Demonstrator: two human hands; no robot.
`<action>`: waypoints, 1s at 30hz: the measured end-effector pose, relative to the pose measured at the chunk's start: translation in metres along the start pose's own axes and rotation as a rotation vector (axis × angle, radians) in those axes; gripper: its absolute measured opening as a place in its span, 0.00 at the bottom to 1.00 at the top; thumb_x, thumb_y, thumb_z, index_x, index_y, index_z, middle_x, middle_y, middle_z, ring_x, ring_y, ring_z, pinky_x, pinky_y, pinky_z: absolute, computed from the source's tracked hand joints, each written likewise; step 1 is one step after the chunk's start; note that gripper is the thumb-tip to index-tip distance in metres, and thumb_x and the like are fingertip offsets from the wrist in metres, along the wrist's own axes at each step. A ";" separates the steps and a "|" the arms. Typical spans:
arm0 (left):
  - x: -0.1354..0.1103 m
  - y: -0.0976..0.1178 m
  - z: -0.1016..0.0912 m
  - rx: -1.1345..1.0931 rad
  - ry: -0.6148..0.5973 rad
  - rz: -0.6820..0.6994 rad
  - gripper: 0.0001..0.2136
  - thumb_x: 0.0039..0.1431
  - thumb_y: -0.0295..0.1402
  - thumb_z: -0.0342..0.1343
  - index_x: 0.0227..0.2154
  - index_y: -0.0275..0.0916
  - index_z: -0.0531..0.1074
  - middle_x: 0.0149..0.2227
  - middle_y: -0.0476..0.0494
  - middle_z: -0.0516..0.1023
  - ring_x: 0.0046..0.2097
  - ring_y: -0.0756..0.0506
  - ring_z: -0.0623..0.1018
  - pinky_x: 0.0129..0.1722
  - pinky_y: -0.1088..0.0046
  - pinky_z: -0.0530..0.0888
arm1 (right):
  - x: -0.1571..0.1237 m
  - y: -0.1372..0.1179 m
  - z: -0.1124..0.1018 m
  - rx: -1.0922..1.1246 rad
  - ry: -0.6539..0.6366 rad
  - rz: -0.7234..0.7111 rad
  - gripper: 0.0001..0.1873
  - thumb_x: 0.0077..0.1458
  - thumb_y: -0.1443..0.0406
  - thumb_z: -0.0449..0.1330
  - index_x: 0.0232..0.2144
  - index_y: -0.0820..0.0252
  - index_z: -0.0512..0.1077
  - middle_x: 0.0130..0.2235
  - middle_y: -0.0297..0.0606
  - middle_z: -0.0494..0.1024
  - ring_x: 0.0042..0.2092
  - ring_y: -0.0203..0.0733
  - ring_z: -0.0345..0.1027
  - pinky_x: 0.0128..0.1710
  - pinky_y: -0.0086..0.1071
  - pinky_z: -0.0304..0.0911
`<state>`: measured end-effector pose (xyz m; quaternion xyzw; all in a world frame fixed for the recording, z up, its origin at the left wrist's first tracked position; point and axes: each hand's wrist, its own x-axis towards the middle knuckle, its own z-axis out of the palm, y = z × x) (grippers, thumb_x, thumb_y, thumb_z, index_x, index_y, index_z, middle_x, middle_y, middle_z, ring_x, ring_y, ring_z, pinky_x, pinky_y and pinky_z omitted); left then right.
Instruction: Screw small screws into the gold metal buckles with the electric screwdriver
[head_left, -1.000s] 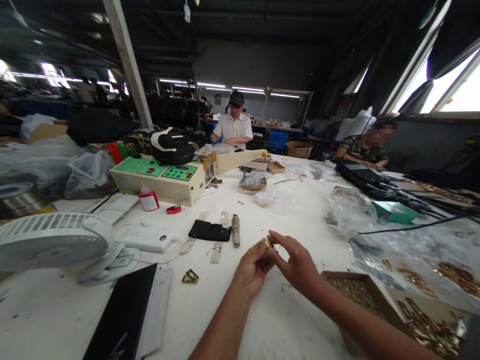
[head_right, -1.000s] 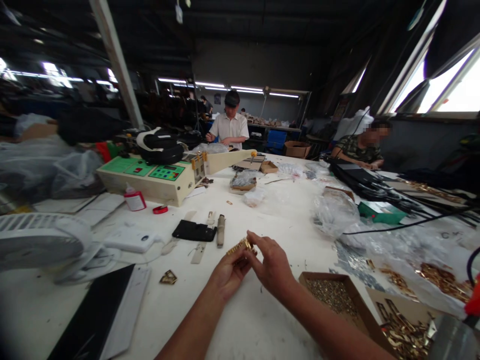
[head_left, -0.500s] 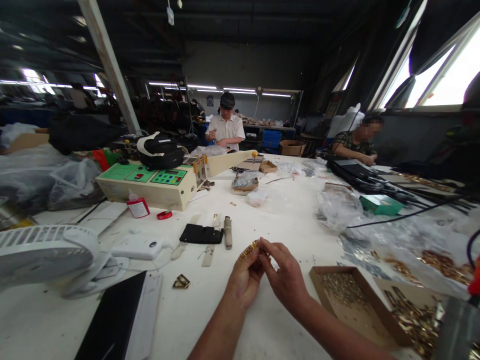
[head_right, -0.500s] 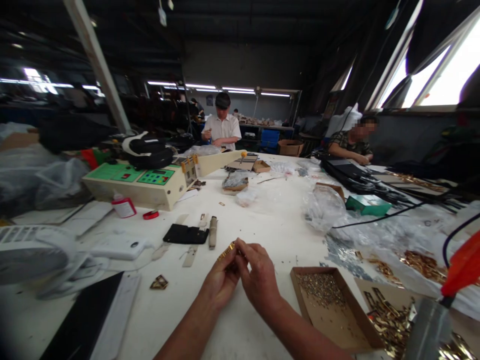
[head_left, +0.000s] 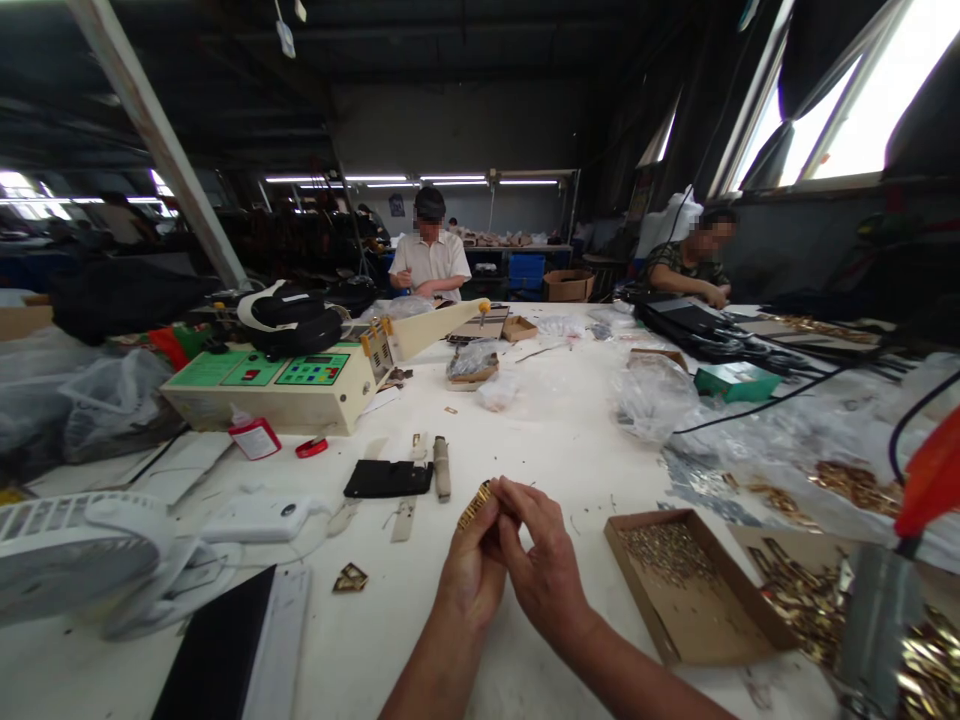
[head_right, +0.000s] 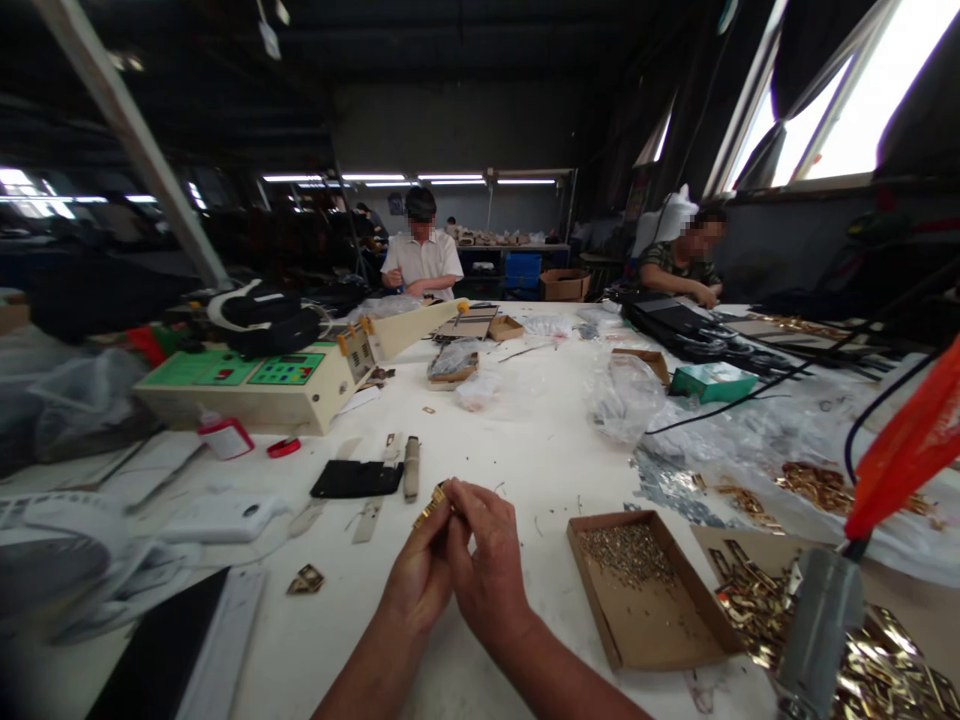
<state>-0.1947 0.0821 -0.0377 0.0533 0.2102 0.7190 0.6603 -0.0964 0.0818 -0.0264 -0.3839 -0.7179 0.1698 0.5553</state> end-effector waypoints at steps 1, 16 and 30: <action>0.000 0.000 0.001 0.020 -0.007 0.003 0.09 0.52 0.23 0.70 0.38 0.33 0.82 0.43 0.40 0.85 0.46 0.45 0.83 0.51 0.74 0.79 | -0.002 0.001 0.000 0.021 -0.001 0.024 0.23 0.66 0.68 0.54 0.60 0.47 0.70 0.56 0.40 0.76 0.57 0.49 0.69 0.56 0.48 0.69; -0.022 -0.035 0.018 0.248 0.081 0.045 0.11 0.50 0.22 0.70 0.38 0.32 0.82 0.40 0.40 0.85 0.40 0.46 0.83 0.42 0.74 0.81 | -0.016 0.007 -0.050 0.272 -0.032 0.237 0.29 0.61 0.70 0.55 0.63 0.48 0.65 0.56 0.40 0.77 0.58 0.48 0.70 0.60 0.49 0.67; -0.041 -0.090 0.064 0.338 0.196 -0.003 0.07 0.49 0.17 0.65 0.30 0.34 0.81 0.32 0.43 0.85 0.34 0.44 0.84 0.38 0.67 0.85 | -0.080 0.036 -0.300 -0.263 0.424 0.511 0.21 0.60 0.54 0.61 0.54 0.48 0.72 0.50 0.40 0.78 0.47 0.51 0.75 0.47 0.45 0.74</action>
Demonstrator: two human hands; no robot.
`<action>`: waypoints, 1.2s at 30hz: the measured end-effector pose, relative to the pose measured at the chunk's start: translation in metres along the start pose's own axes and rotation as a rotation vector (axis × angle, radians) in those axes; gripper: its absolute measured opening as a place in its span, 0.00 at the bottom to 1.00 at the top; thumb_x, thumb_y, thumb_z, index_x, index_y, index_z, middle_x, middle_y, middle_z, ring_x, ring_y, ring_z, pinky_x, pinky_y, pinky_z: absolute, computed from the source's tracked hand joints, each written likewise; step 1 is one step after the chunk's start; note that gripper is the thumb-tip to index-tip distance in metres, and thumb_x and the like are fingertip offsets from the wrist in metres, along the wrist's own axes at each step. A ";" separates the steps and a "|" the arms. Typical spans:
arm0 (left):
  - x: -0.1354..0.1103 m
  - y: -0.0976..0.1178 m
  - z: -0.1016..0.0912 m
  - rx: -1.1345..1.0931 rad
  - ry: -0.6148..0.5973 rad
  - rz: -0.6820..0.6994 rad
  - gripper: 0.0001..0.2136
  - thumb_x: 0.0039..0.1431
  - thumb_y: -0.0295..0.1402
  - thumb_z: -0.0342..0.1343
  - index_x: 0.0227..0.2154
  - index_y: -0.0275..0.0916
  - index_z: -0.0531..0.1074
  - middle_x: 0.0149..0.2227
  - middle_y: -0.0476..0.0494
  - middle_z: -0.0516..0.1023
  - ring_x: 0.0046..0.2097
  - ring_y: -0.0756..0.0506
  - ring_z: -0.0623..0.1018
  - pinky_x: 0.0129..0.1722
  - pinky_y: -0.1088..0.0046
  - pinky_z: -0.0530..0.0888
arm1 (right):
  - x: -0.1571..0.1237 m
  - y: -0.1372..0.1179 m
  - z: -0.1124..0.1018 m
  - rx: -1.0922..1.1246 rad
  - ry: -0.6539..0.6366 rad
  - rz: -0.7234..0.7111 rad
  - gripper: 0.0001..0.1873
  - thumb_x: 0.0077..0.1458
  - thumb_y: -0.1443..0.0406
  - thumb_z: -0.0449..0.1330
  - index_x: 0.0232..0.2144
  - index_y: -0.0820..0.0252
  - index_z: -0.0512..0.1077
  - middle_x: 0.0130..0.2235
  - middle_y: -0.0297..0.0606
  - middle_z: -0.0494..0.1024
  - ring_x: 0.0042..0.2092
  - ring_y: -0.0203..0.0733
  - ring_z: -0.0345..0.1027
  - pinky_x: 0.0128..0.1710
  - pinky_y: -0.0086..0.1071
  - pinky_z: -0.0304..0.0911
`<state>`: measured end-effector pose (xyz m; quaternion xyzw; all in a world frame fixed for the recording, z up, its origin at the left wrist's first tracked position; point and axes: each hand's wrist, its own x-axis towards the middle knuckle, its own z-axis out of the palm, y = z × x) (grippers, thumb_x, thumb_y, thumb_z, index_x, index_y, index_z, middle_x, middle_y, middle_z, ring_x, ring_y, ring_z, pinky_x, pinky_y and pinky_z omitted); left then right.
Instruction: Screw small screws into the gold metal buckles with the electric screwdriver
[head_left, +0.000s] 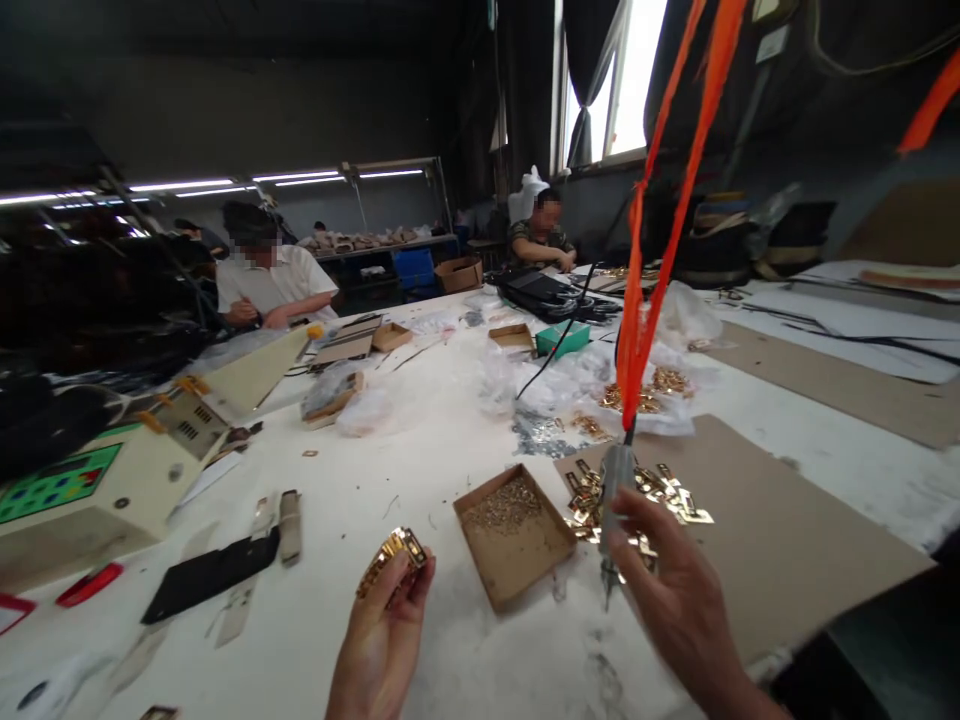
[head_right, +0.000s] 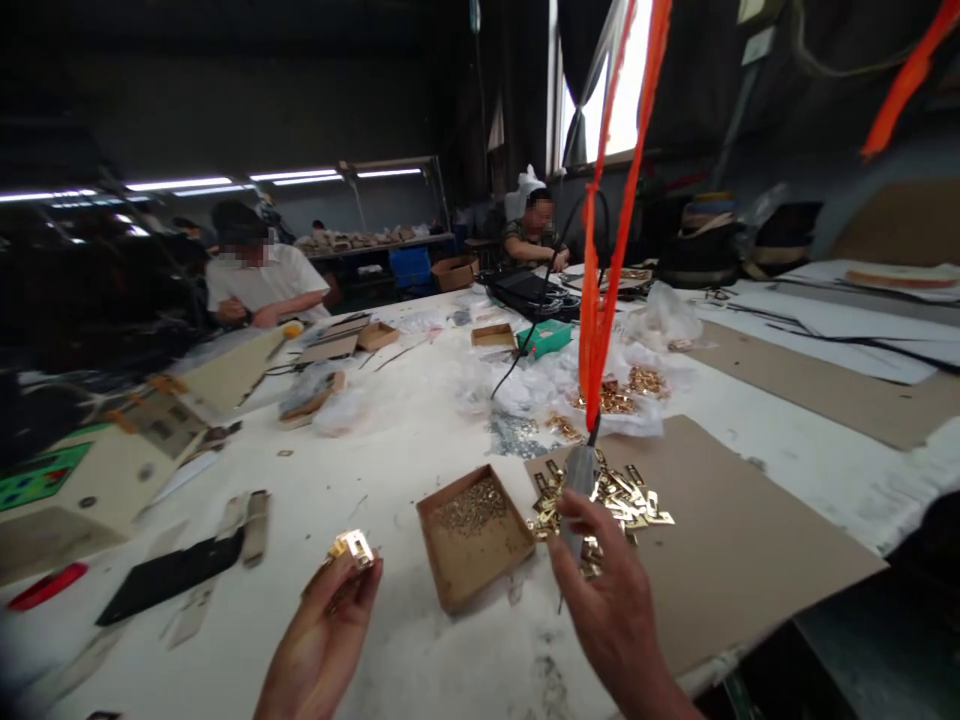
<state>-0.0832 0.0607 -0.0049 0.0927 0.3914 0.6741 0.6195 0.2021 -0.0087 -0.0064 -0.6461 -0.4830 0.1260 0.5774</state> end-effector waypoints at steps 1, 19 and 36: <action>-0.003 -0.004 0.005 0.001 -0.004 -0.008 0.07 0.49 0.17 0.64 0.30 0.34 0.81 0.32 0.43 0.85 0.34 0.44 0.84 0.38 0.66 0.85 | 0.008 0.010 -0.011 -0.035 0.047 0.075 0.24 0.58 0.51 0.62 0.54 0.49 0.71 0.52 0.41 0.77 0.46 0.51 0.76 0.43 0.44 0.75; -0.022 -0.056 0.042 0.079 -0.127 -0.089 0.12 0.44 0.24 0.73 0.34 0.35 0.81 0.34 0.44 0.84 0.35 0.46 0.83 0.36 0.71 0.83 | 0.081 0.002 0.021 1.132 0.004 0.681 0.15 0.51 0.56 0.68 0.38 0.55 0.71 0.36 0.32 0.76 0.35 0.40 0.73 0.35 0.34 0.74; -0.009 -0.056 0.042 0.156 -0.023 -0.046 0.14 0.46 0.26 0.73 0.37 0.35 0.80 0.36 0.44 0.83 0.34 0.47 0.81 0.36 0.70 0.82 | 0.083 -0.064 0.111 1.439 -0.242 0.541 0.21 0.51 0.59 0.73 0.26 0.57 0.63 0.21 0.23 0.60 0.20 0.29 0.57 0.22 0.26 0.60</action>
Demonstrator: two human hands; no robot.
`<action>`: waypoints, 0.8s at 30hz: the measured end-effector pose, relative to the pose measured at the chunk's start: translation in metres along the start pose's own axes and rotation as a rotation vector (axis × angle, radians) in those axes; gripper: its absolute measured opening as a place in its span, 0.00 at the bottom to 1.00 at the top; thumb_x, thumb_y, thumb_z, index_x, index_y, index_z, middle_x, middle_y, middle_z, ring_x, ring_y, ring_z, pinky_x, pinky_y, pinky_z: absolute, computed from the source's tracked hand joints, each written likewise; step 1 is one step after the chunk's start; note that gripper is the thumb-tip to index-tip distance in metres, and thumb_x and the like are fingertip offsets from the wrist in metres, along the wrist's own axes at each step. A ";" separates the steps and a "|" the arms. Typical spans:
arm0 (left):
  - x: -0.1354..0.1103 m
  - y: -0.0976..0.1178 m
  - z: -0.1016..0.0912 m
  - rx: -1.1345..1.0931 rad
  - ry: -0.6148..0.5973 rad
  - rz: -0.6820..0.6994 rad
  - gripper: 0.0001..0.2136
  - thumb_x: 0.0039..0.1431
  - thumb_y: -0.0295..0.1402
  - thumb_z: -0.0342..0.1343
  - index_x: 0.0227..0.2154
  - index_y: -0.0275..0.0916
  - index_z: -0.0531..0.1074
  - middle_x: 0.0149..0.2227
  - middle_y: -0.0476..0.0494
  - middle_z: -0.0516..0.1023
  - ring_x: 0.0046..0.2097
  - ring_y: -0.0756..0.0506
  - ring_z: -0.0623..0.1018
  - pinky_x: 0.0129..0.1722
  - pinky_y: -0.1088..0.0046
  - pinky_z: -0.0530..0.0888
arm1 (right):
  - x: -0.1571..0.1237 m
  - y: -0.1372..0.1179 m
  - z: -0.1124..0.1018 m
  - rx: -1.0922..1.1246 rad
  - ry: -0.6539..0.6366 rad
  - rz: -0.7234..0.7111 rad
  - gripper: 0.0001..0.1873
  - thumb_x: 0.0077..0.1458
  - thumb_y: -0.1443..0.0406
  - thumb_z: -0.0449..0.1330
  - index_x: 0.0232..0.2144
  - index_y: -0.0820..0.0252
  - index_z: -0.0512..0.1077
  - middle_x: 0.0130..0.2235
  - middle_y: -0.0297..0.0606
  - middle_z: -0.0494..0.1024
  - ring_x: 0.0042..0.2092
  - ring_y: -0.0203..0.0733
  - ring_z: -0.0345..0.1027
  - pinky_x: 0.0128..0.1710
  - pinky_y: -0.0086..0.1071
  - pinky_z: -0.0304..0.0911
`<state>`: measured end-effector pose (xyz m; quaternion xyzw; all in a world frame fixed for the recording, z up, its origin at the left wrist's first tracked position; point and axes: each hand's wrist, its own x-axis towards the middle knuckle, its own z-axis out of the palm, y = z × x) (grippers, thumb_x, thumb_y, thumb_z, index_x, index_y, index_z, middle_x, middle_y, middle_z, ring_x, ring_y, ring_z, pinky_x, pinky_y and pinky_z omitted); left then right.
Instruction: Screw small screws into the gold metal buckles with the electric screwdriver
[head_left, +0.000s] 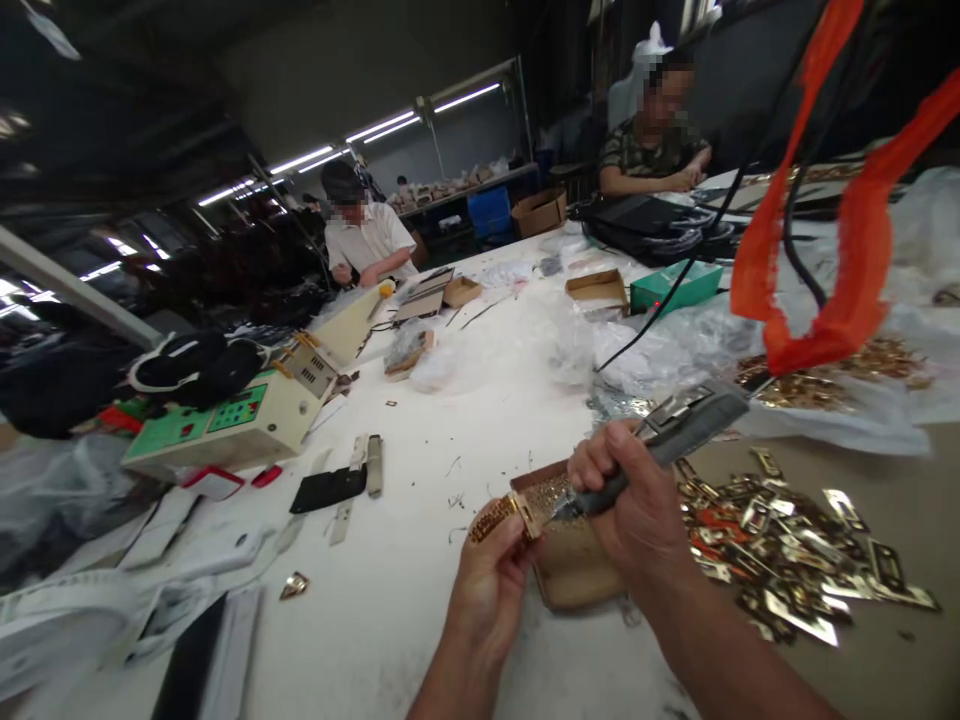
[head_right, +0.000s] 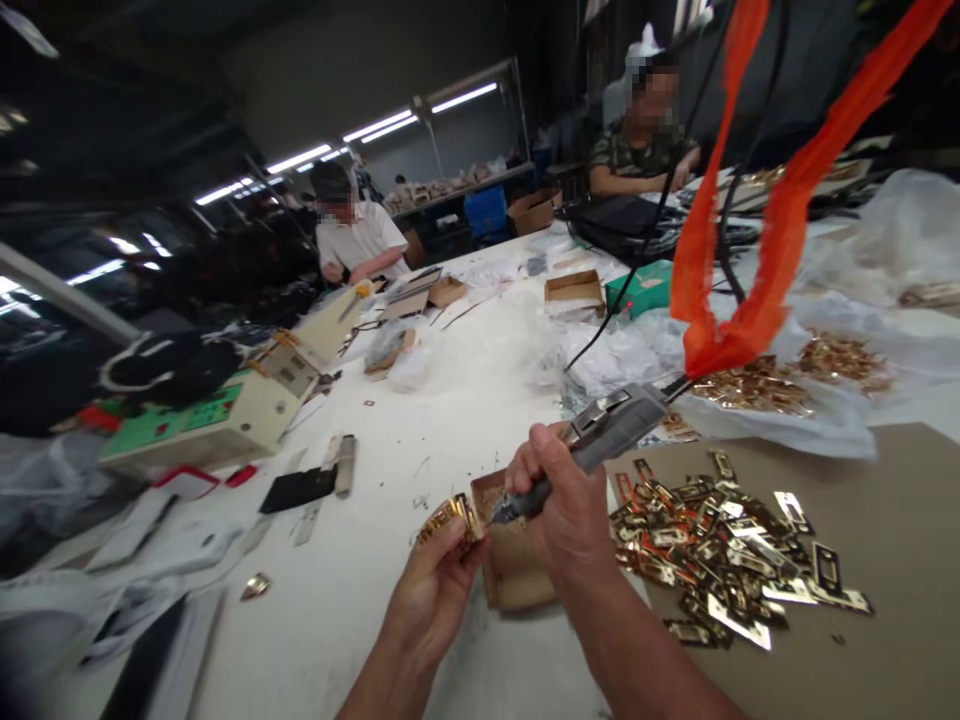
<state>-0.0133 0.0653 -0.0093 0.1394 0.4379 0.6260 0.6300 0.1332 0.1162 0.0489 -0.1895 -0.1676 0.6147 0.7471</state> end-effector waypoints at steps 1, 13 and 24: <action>0.001 0.000 0.001 0.001 0.008 0.002 0.14 0.46 0.26 0.73 0.37 0.35 0.80 0.36 0.43 0.83 0.34 0.47 0.81 0.36 0.70 0.82 | 0.001 0.003 -0.001 0.002 -0.002 -0.005 0.21 0.51 0.59 0.73 0.26 0.57 0.63 0.21 0.23 0.60 0.20 0.29 0.57 0.22 0.26 0.59; 0.007 -0.009 0.006 0.025 0.045 0.014 0.14 0.47 0.25 0.73 0.38 0.34 0.80 0.37 0.43 0.83 0.35 0.47 0.81 0.35 0.71 0.83 | 0.005 0.009 -0.010 0.012 0.024 -0.009 0.19 0.52 0.61 0.71 0.26 0.57 0.63 0.20 0.23 0.61 0.20 0.30 0.57 0.22 0.27 0.58; 0.004 -0.010 0.009 0.026 0.041 0.015 0.15 0.46 0.26 0.74 0.38 0.34 0.80 0.39 0.42 0.84 0.35 0.47 0.81 0.35 0.71 0.83 | 0.006 0.005 -0.010 0.026 0.006 -0.024 0.19 0.52 0.63 0.70 0.24 0.57 0.61 0.20 0.23 0.60 0.19 0.30 0.56 0.20 0.27 0.57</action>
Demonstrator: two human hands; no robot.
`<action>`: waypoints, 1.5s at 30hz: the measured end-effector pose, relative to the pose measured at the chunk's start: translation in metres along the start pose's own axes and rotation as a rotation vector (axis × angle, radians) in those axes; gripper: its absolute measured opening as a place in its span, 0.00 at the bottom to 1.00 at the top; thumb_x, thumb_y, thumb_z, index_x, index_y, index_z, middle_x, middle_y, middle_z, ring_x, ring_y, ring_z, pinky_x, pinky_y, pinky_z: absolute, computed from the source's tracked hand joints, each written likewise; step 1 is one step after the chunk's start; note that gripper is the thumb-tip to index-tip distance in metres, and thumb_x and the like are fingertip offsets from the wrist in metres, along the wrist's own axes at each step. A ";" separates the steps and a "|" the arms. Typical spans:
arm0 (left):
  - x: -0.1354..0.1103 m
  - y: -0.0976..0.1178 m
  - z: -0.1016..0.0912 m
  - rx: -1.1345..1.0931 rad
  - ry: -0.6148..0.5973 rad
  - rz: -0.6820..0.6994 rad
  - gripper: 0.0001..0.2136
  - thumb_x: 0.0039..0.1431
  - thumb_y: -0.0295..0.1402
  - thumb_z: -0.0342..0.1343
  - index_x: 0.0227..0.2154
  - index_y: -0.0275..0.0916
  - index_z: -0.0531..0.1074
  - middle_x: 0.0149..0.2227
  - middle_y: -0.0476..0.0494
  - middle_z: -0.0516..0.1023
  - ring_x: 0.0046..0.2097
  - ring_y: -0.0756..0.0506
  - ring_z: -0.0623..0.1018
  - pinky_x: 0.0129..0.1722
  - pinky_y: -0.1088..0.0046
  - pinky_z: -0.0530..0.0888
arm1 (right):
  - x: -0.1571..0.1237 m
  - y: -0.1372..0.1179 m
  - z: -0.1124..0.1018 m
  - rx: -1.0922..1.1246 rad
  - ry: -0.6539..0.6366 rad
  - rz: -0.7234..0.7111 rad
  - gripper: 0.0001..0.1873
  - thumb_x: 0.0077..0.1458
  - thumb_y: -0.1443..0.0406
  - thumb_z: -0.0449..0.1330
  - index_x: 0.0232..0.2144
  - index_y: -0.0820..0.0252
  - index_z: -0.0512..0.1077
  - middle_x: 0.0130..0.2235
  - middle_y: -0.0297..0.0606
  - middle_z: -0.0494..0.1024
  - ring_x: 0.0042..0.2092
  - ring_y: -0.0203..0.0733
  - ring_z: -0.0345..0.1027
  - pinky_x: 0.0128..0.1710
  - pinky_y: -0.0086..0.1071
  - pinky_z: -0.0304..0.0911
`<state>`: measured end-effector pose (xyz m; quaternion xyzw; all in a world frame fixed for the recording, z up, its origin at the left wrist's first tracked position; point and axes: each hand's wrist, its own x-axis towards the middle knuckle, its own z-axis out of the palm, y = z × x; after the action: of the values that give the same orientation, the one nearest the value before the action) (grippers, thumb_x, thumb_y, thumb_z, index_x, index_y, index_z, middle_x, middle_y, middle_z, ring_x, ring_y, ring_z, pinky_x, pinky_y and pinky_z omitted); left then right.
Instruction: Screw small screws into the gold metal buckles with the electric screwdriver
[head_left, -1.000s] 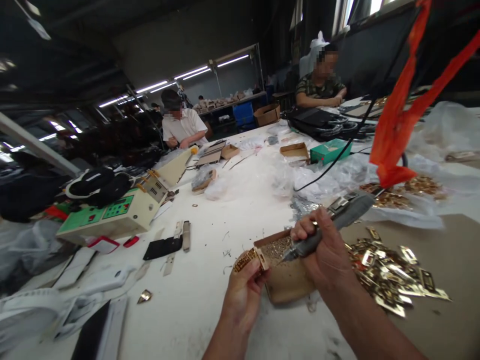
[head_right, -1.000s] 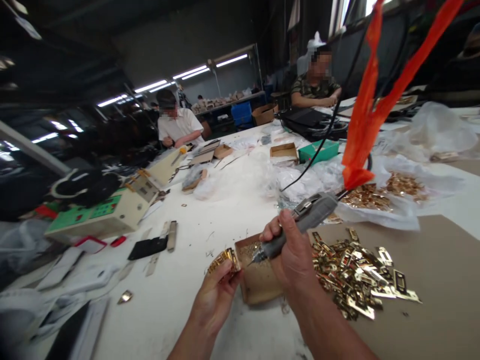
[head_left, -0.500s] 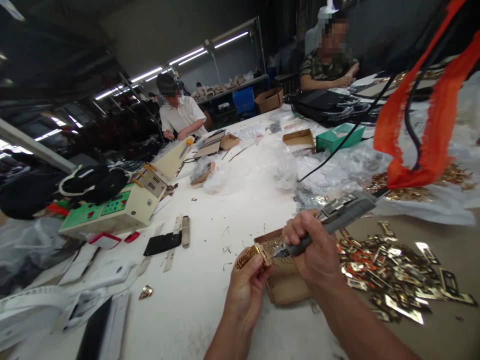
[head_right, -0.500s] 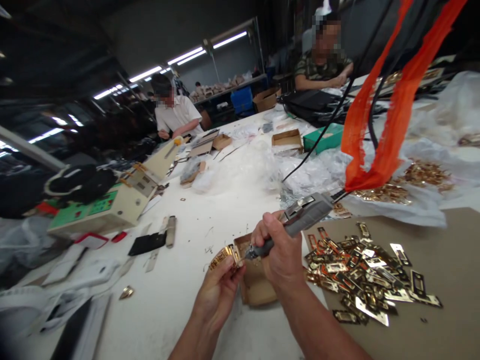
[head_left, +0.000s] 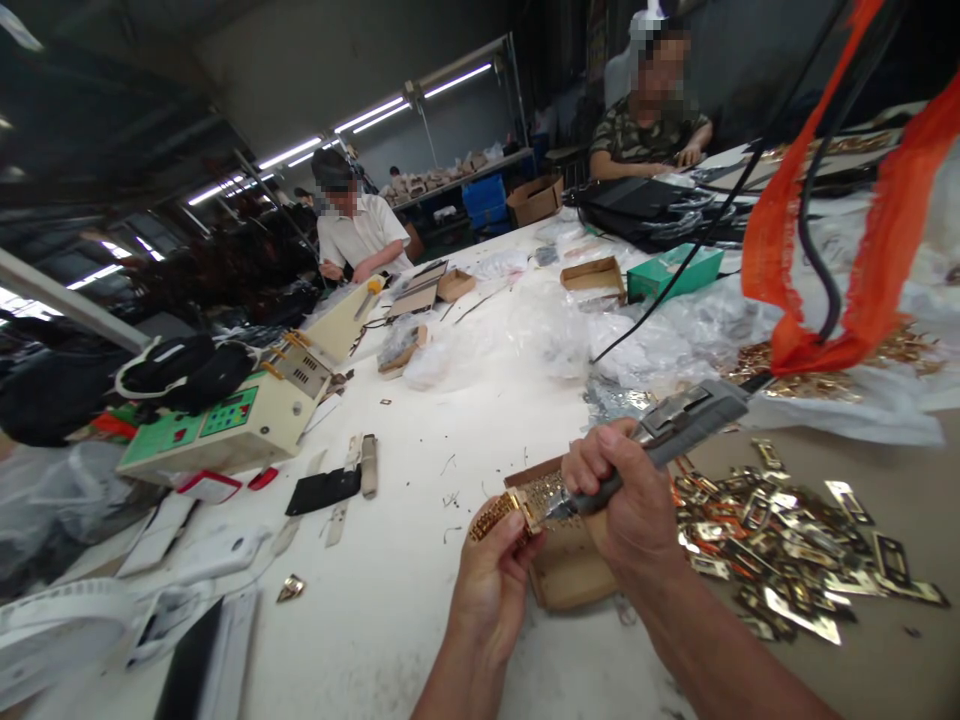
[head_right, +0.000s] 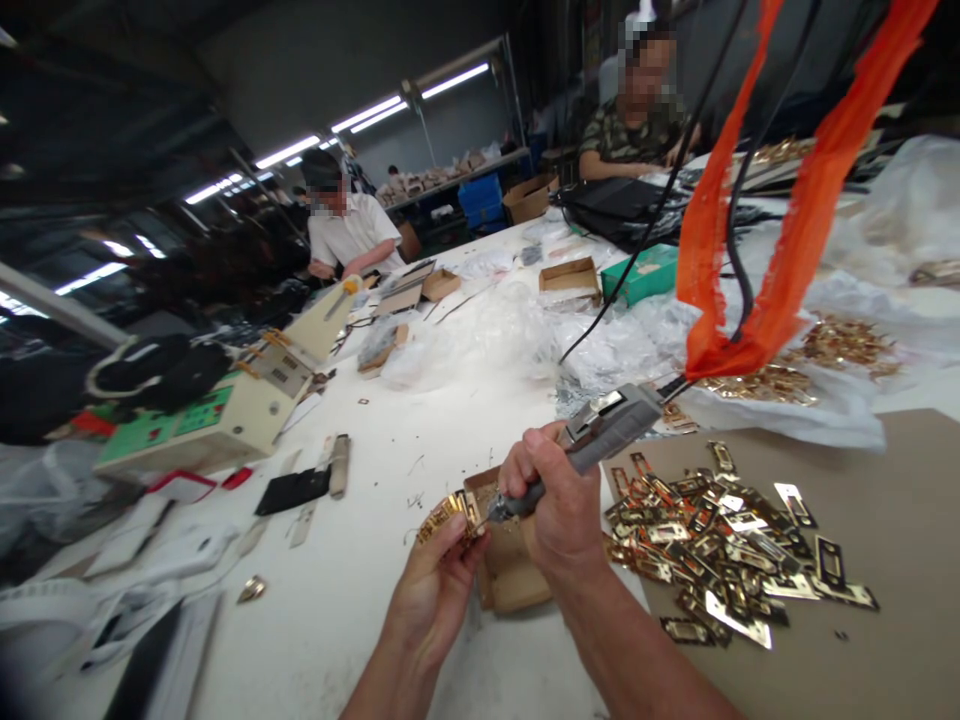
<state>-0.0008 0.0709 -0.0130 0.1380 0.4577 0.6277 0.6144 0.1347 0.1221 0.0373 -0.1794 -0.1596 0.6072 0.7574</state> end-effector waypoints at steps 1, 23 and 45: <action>0.000 0.000 0.001 -0.001 0.001 0.003 0.15 0.46 0.26 0.74 0.38 0.34 0.80 0.39 0.42 0.84 0.35 0.47 0.81 0.35 0.71 0.83 | 0.000 0.000 0.000 -0.003 -0.003 -0.007 0.19 0.52 0.63 0.69 0.24 0.56 0.61 0.19 0.23 0.60 0.19 0.30 0.56 0.20 0.27 0.57; -0.013 -0.001 0.008 -0.011 -0.046 -0.067 0.13 0.44 0.25 0.74 0.35 0.33 0.80 0.33 0.45 0.83 0.31 0.47 0.82 0.34 0.71 0.84 | 0.006 -0.012 0.003 -0.001 -0.007 -0.066 0.20 0.54 0.58 0.70 0.27 0.56 0.62 0.21 0.23 0.60 0.21 0.30 0.57 0.23 0.28 0.58; -0.013 -0.004 0.009 -0.012 -0.038 -0.081 0.14 0.45 0.24 0.74 0.36 0.34 0.80 0.34 0.44 0.83 0.32 0.47 0.82 0.35 0.70 0.84 | 0.005 -0.010 0.003 -0.016 0.011 -0.057 0.21 0.52 0.60 0.70 0.25 0.56 0.59 0.21 0.22 0.59 0.20 0.31 0.56 0.22 0.29 0.57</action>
<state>0.0109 0.0619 -0.0064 0.1278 0.4474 0.6022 0.6488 0.1431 0.1251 0.0447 -0.1842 -0.1653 0.5830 0.7739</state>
